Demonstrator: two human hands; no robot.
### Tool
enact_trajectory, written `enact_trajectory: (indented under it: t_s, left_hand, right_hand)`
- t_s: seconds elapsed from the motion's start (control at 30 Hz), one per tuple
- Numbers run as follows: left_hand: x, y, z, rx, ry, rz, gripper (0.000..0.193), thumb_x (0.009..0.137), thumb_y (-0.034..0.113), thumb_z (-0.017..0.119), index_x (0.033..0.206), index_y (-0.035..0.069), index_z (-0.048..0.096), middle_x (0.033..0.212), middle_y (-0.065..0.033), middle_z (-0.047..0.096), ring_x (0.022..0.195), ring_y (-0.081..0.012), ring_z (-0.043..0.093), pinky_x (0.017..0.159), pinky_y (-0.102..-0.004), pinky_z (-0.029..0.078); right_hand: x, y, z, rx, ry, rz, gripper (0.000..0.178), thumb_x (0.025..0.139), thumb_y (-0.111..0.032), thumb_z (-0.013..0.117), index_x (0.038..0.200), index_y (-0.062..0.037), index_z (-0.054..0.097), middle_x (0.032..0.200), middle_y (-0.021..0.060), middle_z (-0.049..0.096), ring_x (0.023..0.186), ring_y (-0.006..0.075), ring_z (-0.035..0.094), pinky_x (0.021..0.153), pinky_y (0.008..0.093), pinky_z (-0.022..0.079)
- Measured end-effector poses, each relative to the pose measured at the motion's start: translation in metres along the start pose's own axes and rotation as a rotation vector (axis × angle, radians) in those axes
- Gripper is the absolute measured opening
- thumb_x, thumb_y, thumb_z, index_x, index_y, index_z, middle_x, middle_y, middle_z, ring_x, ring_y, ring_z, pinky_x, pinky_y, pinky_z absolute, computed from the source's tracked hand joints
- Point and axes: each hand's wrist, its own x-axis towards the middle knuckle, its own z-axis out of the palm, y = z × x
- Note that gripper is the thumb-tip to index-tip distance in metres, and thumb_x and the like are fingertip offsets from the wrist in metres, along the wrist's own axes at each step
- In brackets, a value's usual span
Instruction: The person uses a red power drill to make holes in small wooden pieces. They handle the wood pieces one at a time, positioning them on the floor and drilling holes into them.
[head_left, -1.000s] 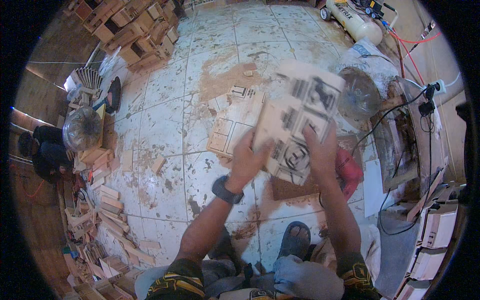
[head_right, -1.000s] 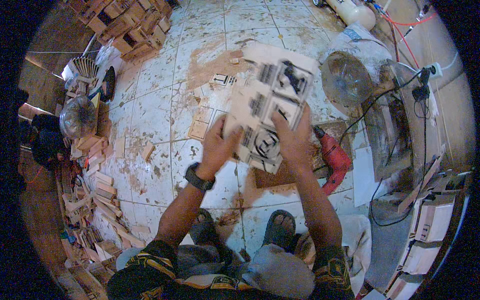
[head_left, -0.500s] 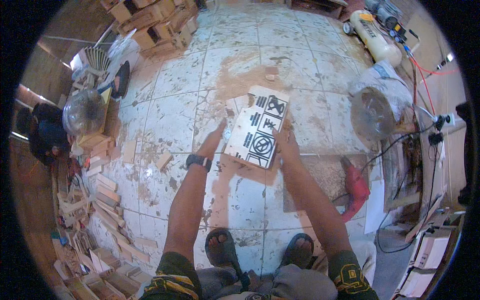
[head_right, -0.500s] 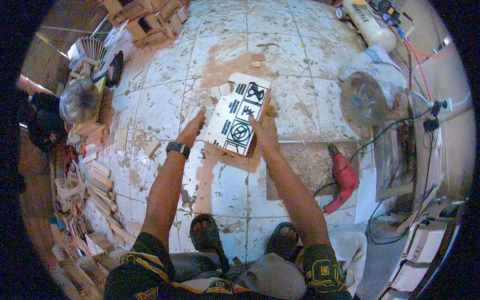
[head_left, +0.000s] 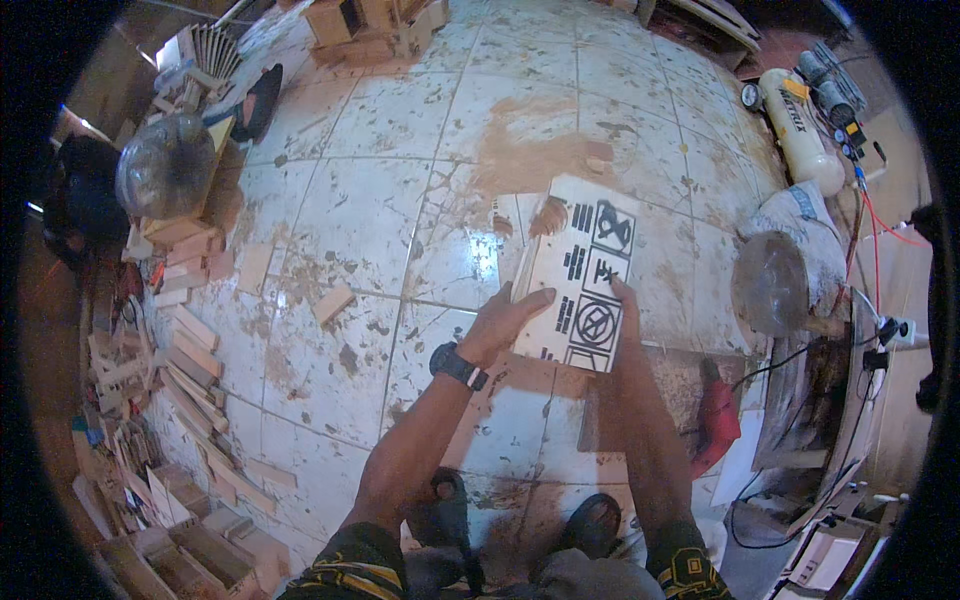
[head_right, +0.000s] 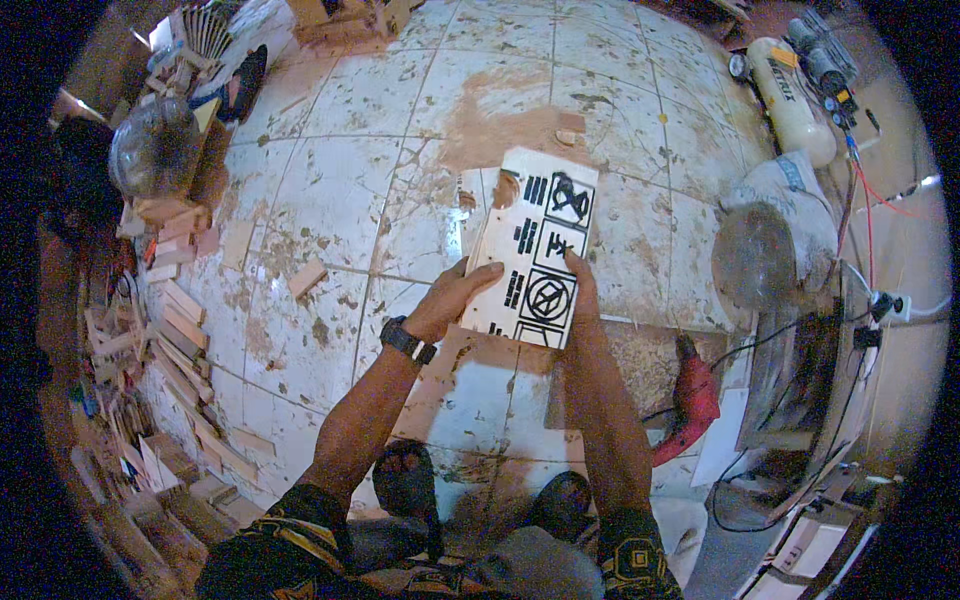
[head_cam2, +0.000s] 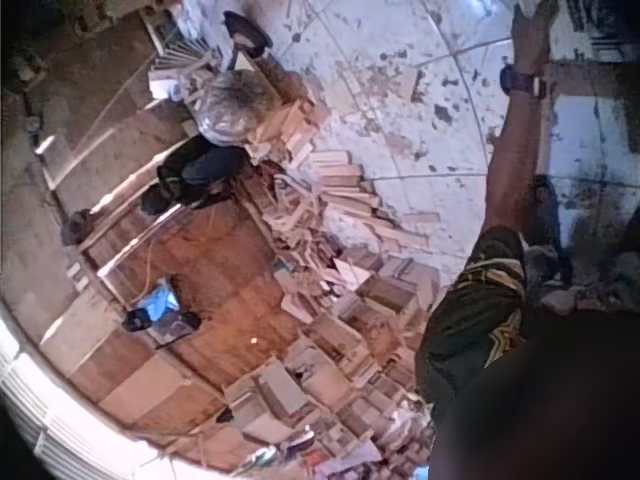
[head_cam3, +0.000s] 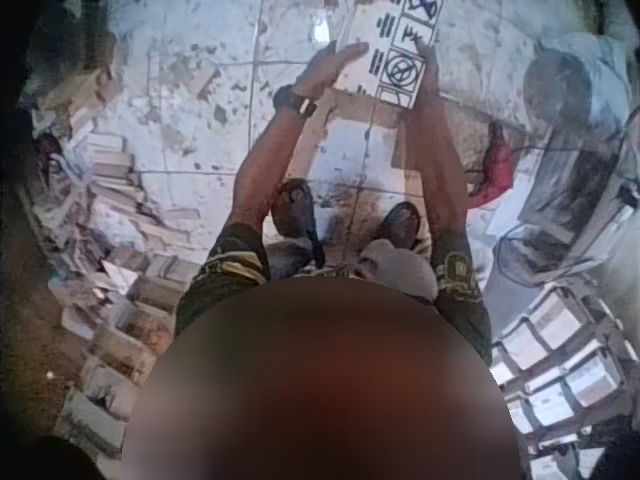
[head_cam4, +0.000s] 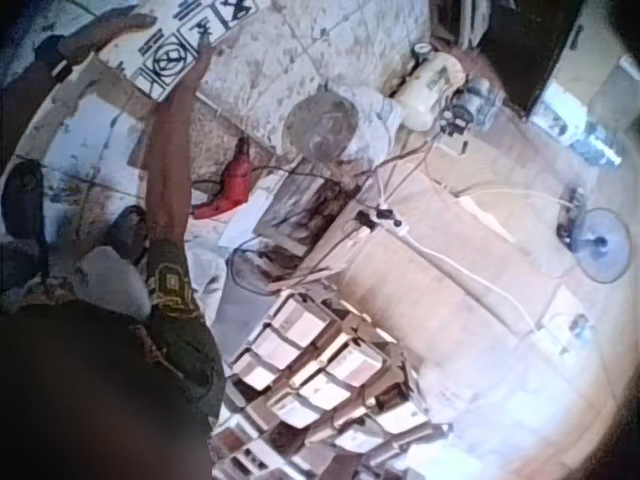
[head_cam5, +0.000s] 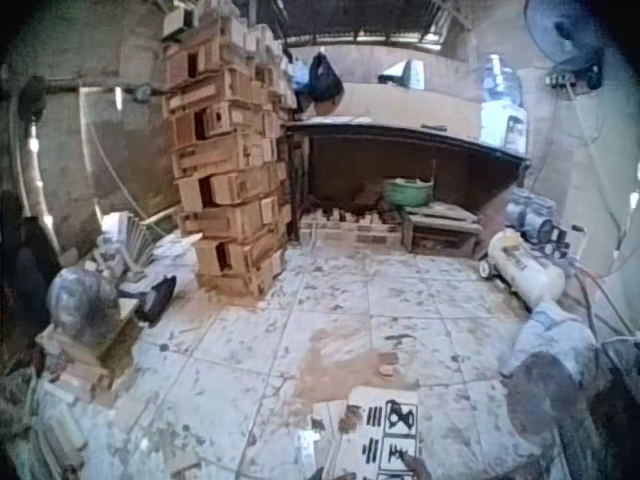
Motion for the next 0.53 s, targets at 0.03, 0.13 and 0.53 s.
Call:
enact_trajectory:
  t_s: [0.03,0.13,0.53]
  left_hand:
    - [-0.002,-0.005,0.003,-0.017,0.033,0.038,0.065,0.091,0.041,0.067,0.139,0.001,0.049,0.125,-0.0101,0.063,0.11,-0.0171,0.062,0.092,-0.0307,0.05]
    - [-0.003,-0.009,0.003,-0.084,0.052,0.103,0.071,0.092,0.047,0.065,0.141,0.001,0.045,0.132,-0.0121,0.059,0.115,-0.0183,0.058,0.096,-0.0323,0.048]
    - [0.057,-0.032,-0.032,-0.463,0.097,-0.045,0.089,0.092,0.071,0.045,0.146,0.0,0.043,0.142,-0.0208,0.051,0.127,-0.028,0.051,0.107,-0.0372,0.039]
  right_hand:
    - [0.0,-0.009,0.004,-0.038,-0.06,0.017,0.054,0.092,-0.033,0.048,0.134,0.0011,0.052,0.122,0.0211,0.065,0.103,0.0302,0.069,0.087,0.0421,0.059]
    - [0.019,-0.03,0.015,-0.216,-0.149,0.042,0.051,0.089,-0.034,0.056,0.128,-0.0008,0.055,0.113,0.0178,0.069,0.092,0.0275,0.072,0.079,0.0398,0.061]
    - [0.063,-0.019,-0.024,-0.26,0.02,0.297,0.085,0.094,-0.073,0.033,0.146,-0.0054,0.042,0.137,0.0166,0.057,0.117,0.0269,0.062,0.095,0.0433,0.054]
